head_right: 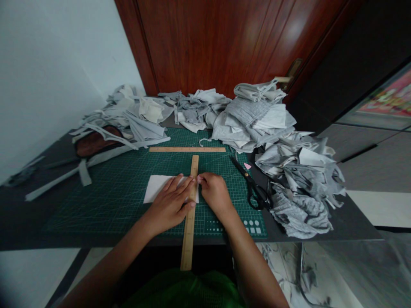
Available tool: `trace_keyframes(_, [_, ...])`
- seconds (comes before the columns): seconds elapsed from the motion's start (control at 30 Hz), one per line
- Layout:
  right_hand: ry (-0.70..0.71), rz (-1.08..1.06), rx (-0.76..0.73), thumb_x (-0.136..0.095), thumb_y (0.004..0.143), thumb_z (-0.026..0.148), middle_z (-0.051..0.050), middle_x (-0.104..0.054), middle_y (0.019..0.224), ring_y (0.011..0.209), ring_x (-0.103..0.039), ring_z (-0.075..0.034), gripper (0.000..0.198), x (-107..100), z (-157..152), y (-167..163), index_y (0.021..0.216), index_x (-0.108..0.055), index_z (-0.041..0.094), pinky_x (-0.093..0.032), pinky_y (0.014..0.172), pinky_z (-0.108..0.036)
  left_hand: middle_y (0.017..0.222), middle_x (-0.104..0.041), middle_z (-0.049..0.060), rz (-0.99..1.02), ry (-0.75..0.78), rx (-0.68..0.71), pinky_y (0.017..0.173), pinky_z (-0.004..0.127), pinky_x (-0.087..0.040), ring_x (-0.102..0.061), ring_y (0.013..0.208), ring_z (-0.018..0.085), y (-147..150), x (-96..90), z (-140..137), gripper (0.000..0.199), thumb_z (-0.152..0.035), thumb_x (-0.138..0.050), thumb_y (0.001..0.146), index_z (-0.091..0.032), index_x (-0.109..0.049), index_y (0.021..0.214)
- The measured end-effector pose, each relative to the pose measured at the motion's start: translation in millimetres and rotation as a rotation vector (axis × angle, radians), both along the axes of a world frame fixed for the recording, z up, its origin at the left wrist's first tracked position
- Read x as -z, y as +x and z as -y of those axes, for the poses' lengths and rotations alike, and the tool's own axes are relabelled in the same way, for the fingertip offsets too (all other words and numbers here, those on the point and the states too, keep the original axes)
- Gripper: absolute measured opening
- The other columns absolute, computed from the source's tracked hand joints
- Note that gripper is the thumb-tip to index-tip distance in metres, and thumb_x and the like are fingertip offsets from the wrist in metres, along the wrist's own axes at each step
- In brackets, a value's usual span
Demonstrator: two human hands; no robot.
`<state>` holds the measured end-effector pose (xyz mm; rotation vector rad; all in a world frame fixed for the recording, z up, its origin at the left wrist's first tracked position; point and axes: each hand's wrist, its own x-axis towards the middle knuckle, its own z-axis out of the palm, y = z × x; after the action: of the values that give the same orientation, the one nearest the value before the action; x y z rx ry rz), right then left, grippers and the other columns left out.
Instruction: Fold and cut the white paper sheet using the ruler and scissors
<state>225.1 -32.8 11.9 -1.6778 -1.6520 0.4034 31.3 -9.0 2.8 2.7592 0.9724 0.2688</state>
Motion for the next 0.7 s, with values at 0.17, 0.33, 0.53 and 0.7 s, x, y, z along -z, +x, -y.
trace_keyframes(0.17, [-0.017, 0.033, 0.001, -0.06, 0.096, 0.013, -0.006, -0.081, 0.091, 0.084, -0.075, -0.021, 0.021, -2.8, 0.8, -1.3, 0.09, -0.078, 0.021, -0.051, 0.076, -0.028, 0.165, -0.038, 0.007, 0.022, 0.005, 0.007, 0.128, 0.055, -0.019, -0.023, 0.156, 0.035, -0.7, 2.4, -0.8, 0.064, -0.046, -0.046, 0.102, -0.02, -0.033, 0.16])
trace_keyframes(0.33, [-0.017, 0.029, -0.005, -0.061, 0.096, 0.014, -0.006, -0.081, 0.091, 0.083, -0.074, -0.021, 0.02, -2.9, 1.0, 0.3, 0.09, -0.078, 0.021, -0.049, 0.075, -0.027, 0.166, -0.037, 0.007, 0.026, 0.012, 0.005, 0.128, 0.054, -0.018, -0.022, 0.157, 0.034, -0.4, 5.3, -1.9, 0.065, -0.047, -0.046, 0.103, -0.02, -0.032, 0.16])
trace_keyframes(0.53, [-0.022, 0.025, -0.006, -0.06, 0.096, 0.012, -0.006, -0.08, 0.085, 0.077, -0.073, -0.02, 0.021, -4.0, 1.5, 0.9, 0.087, -0.079, 0.019, -0.048, 0.072, -0.027, 0.166, -0.036, 0.006, 0.021, -0.002, 0.002, 0.128, 0.053, -0.018, -0.021, 0.157, 0.035, 0.2, 5.3, -1.8, 0.064, -0.047, -0.045, 0.103, -0.02, -0.033, 0.16])
trace_keyframes(0.7, [-0.017, 0.008, 0.001, -0.062, 0.095, 0.013, -0.005, -0.081, 0.086, 0.078, -0.073, -0.02, 0.02, -3.3, 1.0, 1.9, 0.088, -0.079, 0.021, -0.049, 0.074, -0.027, 0.166, -0.036, 0.005, 0.011, -0.001, 0.004, 0.128, 0.053, -0.018, -0.021, 0.157, 0.035, 0.2, 3.0, -1.5, 0.065, -0.046, -0.046, 0.103, -0.019, -0.033, 0.16])
